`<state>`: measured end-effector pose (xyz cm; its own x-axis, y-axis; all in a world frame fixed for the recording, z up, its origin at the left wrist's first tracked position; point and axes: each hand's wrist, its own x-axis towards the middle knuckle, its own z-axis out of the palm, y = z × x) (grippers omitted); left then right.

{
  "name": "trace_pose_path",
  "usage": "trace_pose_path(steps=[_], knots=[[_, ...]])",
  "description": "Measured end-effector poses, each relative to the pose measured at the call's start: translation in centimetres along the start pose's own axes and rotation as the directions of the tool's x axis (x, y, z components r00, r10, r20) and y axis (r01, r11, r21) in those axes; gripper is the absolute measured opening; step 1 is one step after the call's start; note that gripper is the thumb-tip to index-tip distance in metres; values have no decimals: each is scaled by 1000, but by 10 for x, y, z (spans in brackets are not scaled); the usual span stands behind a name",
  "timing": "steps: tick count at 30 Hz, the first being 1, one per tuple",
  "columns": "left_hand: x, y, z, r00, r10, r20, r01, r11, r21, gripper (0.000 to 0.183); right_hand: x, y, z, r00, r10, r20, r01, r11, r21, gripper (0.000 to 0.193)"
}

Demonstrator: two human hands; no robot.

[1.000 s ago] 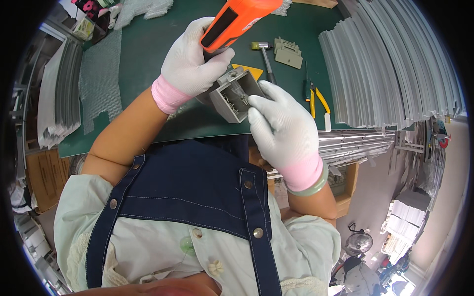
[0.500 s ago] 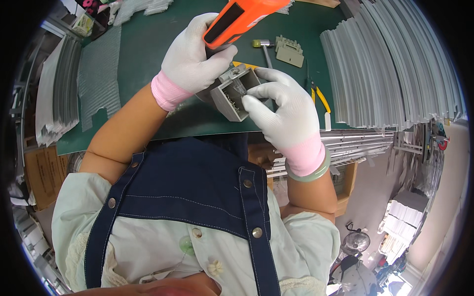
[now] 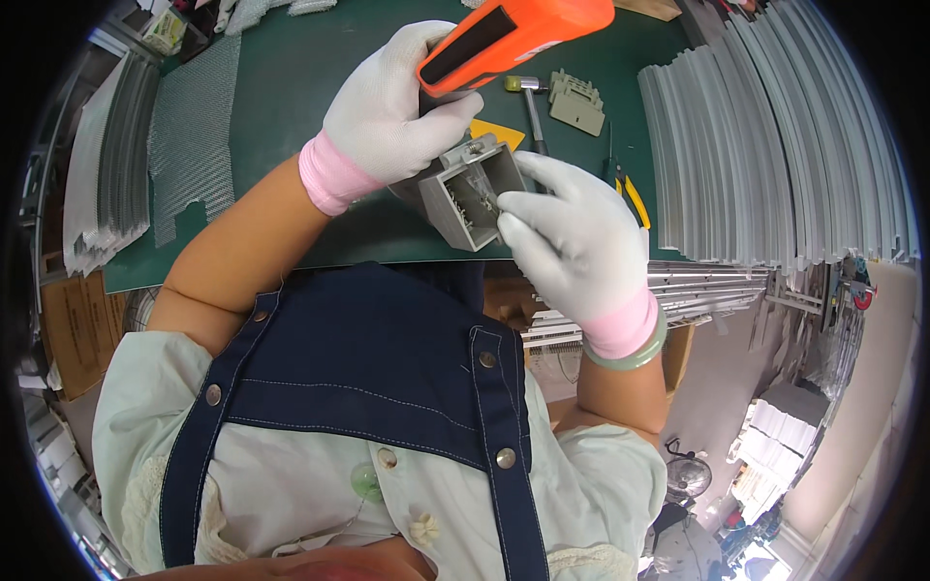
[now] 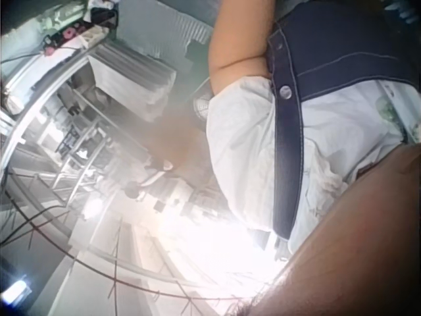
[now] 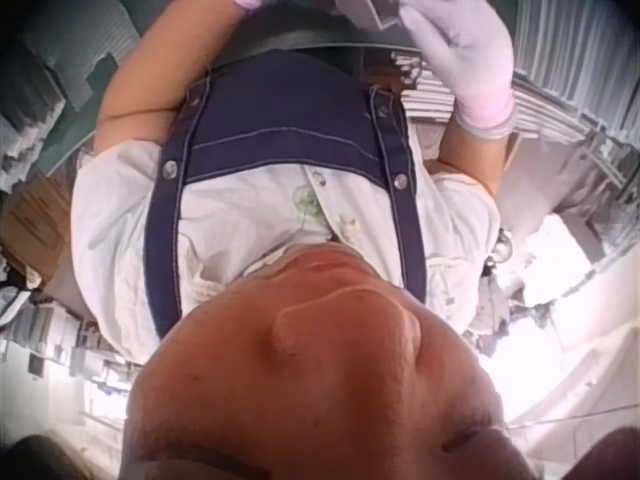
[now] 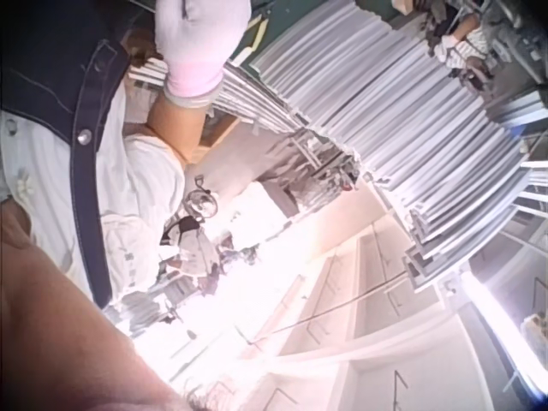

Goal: The person assembles air filters by placing mesh sheets into metal frames. They use a handheld tool to secure the mesh to the frame edges and then inspect the finished unit. The process is repeated for multiple filter units.

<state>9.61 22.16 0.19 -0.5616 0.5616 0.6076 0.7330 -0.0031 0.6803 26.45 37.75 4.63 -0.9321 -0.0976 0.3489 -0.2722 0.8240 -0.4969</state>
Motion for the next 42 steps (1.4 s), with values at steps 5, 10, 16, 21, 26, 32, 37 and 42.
trace_pose_path(steps=[5, 10, 16, 21, 26, 32, 37, 42], knots=[[-1, -5, 2, 1000, 10, -7, -10, 998, -54, 44, 4, -6, -13, 944, -313, 104, 329, 877, -350, 32], [0, -3, 2, 1000, 8, -10, -8, 1000, 4, 44, -1, -7, -4, 960, -280, -12, 262, 913, -311, 32], [-1, -2, 2, 999, 6, -35, -6, 1000, 10, 45, -1, -1, 5, 987, -154, -40, 146, 978, -148, 31], [0, -2, 2, 999, 18, -34, -17, 1000, 13, 46, -3, 0, 9, 995, -91, -40, 88, 994, -60, 27], [-1, 1, 1, 1000, 7, -21, -6, 1000, 26, 46, -4, 5, 10, 1000, -16, -7, 17, 995, 100, 19], [0, 0, 2, 999, 19, -28, -19, 1000, 17, 46, -7, 3, 6, 999, 27, -38, -22, 992, 121, 20], [-1, -3, 2, 1000, 13, -21, -14, 1000, -15, 45, -6, 5, 6, 999, -53, 2, 53, 997, 59, 24], [5, 3, -6, 997, -63, -34, 56, 979, -195, 46, -13, 7, 8, 992, 32, -126, -7, 982, 191, 27]])
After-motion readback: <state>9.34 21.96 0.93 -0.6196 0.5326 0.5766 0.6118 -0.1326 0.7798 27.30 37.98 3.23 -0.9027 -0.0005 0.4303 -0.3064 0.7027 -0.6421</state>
